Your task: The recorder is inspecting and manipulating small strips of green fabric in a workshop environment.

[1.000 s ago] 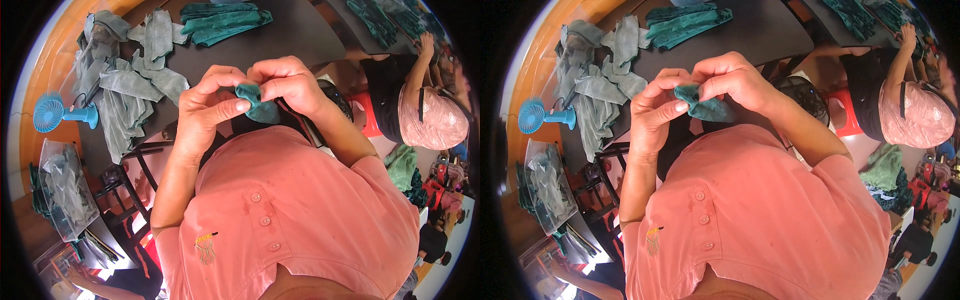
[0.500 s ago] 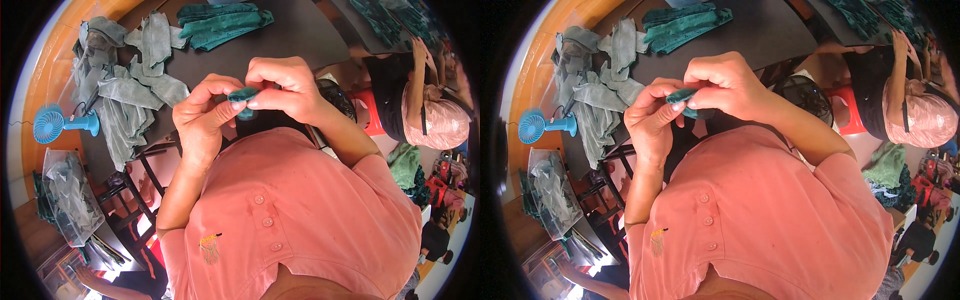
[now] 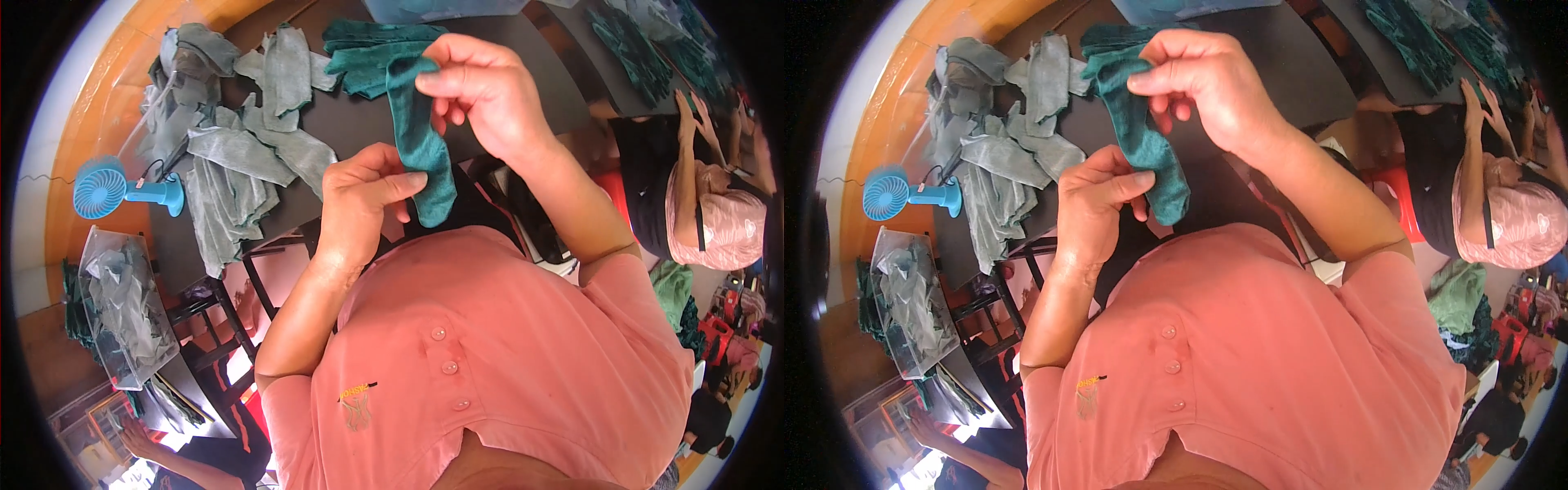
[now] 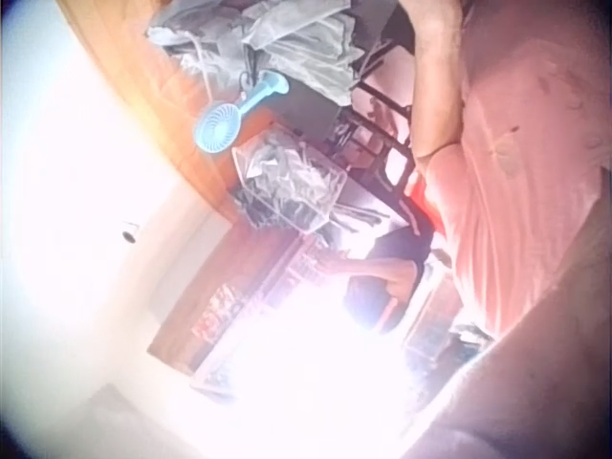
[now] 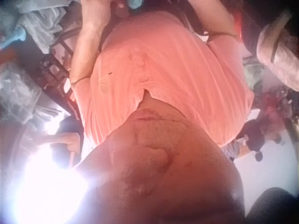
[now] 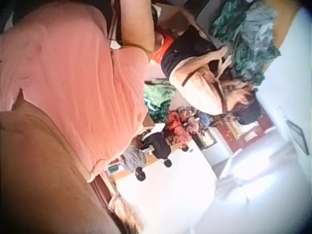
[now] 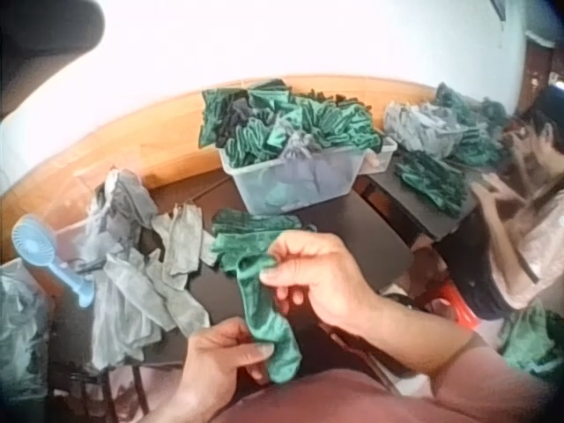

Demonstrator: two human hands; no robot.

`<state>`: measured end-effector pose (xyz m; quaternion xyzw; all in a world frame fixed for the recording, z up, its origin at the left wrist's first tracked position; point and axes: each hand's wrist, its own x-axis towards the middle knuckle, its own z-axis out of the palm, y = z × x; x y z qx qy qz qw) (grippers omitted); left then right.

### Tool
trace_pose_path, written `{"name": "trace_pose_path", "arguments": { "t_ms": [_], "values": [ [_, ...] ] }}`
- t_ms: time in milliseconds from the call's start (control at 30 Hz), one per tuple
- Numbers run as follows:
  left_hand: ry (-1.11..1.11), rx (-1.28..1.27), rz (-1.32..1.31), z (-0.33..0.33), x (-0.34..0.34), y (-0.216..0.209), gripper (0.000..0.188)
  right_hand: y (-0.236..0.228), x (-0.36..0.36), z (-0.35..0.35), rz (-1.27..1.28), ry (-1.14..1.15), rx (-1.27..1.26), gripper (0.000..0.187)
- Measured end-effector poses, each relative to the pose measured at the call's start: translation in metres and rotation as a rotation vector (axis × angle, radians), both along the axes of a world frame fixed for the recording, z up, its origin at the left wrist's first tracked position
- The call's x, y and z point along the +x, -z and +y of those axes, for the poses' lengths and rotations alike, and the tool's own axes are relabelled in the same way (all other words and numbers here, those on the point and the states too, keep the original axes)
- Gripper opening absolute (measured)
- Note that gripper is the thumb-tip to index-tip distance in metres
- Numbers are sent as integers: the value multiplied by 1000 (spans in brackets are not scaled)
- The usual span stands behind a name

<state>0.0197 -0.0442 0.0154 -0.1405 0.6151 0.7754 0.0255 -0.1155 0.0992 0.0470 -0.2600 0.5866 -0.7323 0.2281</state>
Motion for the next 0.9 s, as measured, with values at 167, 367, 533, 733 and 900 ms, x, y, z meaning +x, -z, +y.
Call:
{"name": "trace_pose_path", "arguments": {
  "t_ms": [167,367,533,733,900],
  "values": [
    [-231,41,180,-5,-18,-21,33,-15,-16,-20,-179,-43,-145,13],
    [-53,-155,-63,-51,-47,-41,32,17,-84,-39,-24,181,-38,17],
    [-226,-726,54,-123,-82,-13,20,33,-90,-52,1379,557,712,25],
    [-285,-1463,-136,-157,-123,1,33,70,-83,-71,1515,296,895,29],
    [-205,-1224,-198,-172,-126,2,28,69,-83,-69,1471,272,898,29]
  ]
}}
